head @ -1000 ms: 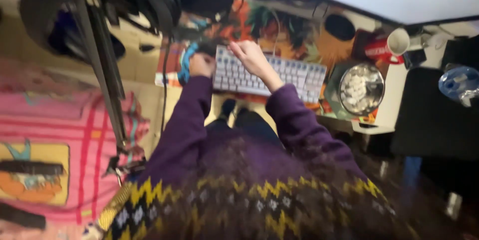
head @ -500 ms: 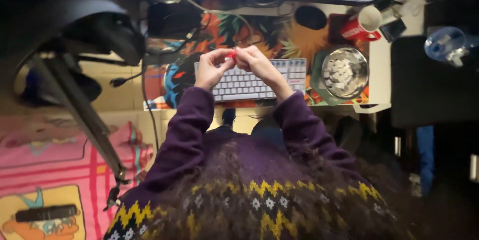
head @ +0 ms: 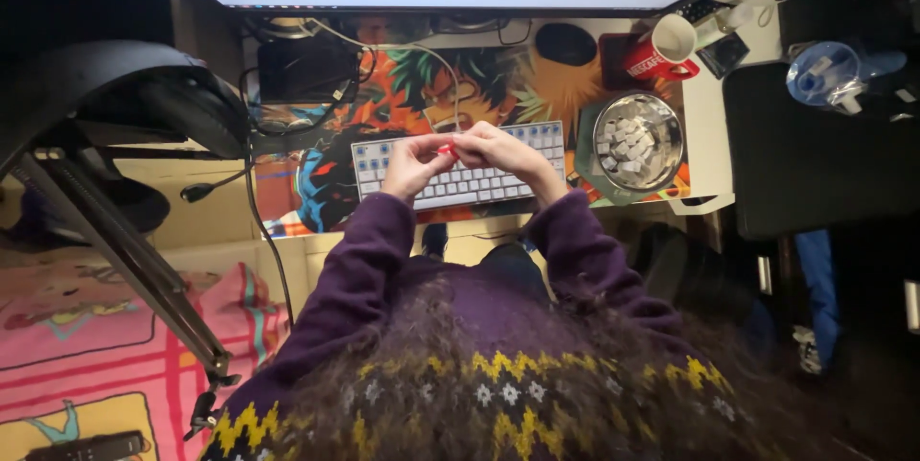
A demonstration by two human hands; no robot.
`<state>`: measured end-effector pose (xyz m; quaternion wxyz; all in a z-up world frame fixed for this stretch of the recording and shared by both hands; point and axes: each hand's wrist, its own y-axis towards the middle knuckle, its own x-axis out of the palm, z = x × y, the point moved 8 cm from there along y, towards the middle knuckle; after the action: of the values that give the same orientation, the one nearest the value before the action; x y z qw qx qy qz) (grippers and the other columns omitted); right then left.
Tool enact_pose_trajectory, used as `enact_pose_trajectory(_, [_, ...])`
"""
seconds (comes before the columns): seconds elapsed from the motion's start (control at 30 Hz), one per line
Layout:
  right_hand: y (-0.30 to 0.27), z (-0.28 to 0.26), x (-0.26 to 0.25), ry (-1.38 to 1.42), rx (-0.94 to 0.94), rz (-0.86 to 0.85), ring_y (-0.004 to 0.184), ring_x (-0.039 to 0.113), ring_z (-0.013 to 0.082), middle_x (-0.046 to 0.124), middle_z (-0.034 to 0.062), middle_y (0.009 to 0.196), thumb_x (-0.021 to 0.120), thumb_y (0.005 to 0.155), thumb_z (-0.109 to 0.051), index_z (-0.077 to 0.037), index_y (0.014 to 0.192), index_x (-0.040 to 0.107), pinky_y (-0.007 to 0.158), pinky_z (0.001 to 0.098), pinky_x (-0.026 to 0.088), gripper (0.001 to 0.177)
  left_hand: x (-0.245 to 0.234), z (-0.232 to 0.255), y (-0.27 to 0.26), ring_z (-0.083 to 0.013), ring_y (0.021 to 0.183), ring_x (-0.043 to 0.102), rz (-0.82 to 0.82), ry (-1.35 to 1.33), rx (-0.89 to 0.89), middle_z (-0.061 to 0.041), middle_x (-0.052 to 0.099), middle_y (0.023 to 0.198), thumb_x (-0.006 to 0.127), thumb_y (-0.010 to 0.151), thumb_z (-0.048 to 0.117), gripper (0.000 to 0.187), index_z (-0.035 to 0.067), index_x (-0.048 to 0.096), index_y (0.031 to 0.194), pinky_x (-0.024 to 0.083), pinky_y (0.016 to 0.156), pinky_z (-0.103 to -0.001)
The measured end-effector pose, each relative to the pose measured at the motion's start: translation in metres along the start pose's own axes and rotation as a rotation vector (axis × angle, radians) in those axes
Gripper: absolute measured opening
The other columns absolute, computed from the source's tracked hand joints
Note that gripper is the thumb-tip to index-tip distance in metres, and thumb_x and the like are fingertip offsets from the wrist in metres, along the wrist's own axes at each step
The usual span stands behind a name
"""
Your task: The recorder is assembling a mechanical keyboard by picking up switches from a bowl and inserting them into the keyboard plate.
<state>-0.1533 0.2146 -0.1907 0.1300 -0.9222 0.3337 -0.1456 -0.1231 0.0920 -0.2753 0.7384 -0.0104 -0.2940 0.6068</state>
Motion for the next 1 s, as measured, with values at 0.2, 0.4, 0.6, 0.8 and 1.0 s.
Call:
enact_pose_trajectory(0.2, [-0.023,0.008,0.001,0.071,0.084,-0.048,0.051,0.041,0.0065,0.049,-0.004,0.058,0.051,0.107,-0.036,-0.011,0.061,0.052,0.049,0.0242,0.031,0.053,0.017,-0.012,0.005,-0.0101,0.09,0.072,-0.139,0.163,0.056,-0.006,0.077,0.103,0.076,0.088,0.002,0.028,-0.001,0.075,0.117,0.058,0.08,-0.025])
enact_pose_trajectory(0.4, [-0.056,0.043,-0.029,0.212,0.107,0.093,0.057,0.045,0.0066,0.049,-0.0041,0.061,0.05,0.111,-0.038,-0.011,0.064,0.054,0.055,0.0242,0.035,0.054,0.061,0.036,-0.003,-0.0124,0.085,0.076,-0.048,0.6,0.216,-0.008,0.079,0.094,0.073,0.089,0.004,0.026,0.001,0.078,0.114,0.06,0.08,-0.028])
enact_pose_trajectory(0.6, [-0.132,0.045,-0.086,0.073,0.045,0.47,0.058,0.048,0.0072,0.058,-0.0019,0.067,0.046,0.112,-0.036,-0.006,0.071,0.063,0.057,0.0237,0.038,0.053,0.091,0.053,0.014,-0.0155,0.095,0.073,0.048,0.582,0.279,-0.009,0.075,0.105,0.075,0.086,-0.001,0.025,0.003,0.071,0.111,0.059,0.086,-0.031])
enact_pose_trajectory(0.8, [-0.211,-0.015,-0.094,-0.083,-0.062,0.904,0.077,0.059,0.0046,0.065,-0.0039,0.085,0.071,0.095,-0.009,-0.004,0.111,0.074,0.07,0.0208,0.048,0.017,0.167,0.036,0.034,-0.0119,0.107,0.07,-0.272,0.051,0.122,-0.007,0.073,0.117,0.077,0.085,-0.007,0.029,0.002,0.069,0.111,0.059,0.095,-0.029])
enact_pose_trajectory(1.0, [-0.259,-0.047,-0.1,-0.349,-0.116,1.083,0.088,0.066,0.009,0.065,-0.0001,0.103,0.077,0.083,0.002,-0.008,0.113,0.074,0.068,0.0236,0.05,0.032,0.264,0.03,0.045,-0.0091,0.093,0.07,-0.463,0.198,0.126,-0.004,0.075,0.104,0.082,0.082,-0.003,0.027,0.002,0.072,0.107,0.061,0.086,-0.027])
